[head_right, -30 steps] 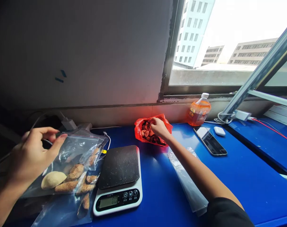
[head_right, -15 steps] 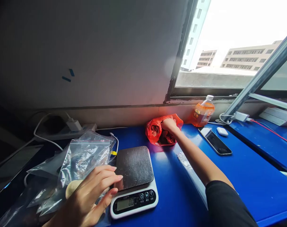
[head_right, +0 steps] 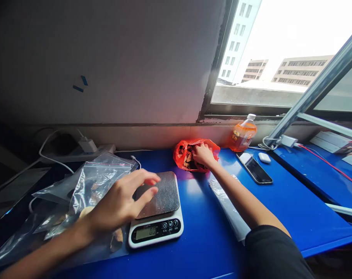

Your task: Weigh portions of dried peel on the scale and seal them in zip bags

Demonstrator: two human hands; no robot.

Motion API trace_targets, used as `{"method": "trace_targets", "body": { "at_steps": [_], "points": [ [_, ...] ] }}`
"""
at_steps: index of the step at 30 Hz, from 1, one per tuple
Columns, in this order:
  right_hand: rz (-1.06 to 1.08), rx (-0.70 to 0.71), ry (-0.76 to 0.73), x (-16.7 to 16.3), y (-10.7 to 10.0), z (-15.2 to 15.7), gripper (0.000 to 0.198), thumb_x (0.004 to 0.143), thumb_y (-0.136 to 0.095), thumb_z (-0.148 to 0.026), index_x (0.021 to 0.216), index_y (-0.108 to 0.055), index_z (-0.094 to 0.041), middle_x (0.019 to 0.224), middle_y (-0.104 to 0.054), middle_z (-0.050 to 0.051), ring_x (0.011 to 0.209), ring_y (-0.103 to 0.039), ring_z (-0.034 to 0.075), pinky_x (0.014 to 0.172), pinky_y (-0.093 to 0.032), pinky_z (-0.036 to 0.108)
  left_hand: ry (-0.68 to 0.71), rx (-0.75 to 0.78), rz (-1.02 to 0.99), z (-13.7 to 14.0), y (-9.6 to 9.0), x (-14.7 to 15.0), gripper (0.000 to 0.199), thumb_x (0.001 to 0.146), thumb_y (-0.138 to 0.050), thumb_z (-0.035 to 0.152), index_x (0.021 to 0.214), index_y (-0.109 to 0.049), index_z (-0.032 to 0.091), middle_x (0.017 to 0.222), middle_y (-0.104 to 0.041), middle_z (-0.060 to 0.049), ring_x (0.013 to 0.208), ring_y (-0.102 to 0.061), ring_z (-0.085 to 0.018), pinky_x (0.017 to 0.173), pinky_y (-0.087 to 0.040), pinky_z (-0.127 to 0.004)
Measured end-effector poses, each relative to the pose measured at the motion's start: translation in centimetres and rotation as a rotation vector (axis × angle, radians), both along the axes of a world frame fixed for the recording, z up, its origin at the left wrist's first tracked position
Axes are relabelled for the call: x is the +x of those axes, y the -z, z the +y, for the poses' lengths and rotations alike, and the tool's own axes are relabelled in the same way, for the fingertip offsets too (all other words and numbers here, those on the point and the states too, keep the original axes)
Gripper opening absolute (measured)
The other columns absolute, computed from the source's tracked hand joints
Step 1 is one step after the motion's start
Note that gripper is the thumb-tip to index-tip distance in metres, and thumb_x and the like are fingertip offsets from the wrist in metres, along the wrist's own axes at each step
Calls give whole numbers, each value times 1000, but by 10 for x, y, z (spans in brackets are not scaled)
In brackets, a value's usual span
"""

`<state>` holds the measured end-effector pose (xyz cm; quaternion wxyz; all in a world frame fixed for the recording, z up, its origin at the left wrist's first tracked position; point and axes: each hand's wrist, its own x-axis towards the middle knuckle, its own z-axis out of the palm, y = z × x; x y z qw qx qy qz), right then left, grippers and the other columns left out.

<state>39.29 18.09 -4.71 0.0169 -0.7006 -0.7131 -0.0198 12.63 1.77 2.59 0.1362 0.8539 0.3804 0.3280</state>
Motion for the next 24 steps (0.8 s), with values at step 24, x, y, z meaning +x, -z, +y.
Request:
{"method": "trace_targets", "body": {
  "at_steps": [24],
  "points": [
    [-17, 286, -110, -4, -41, -88, 31, 95, -37, -20, 101, -67, -13, 107, -64, 18, 96, -57, 27, 80, -39, 36, 158, -636, -210, 86, -40, 55, 29, 81, -64, 37, 101, -66, 16, 107, -71, -7, 101, -64, -22, 97, -46, -38]
  ]
}}
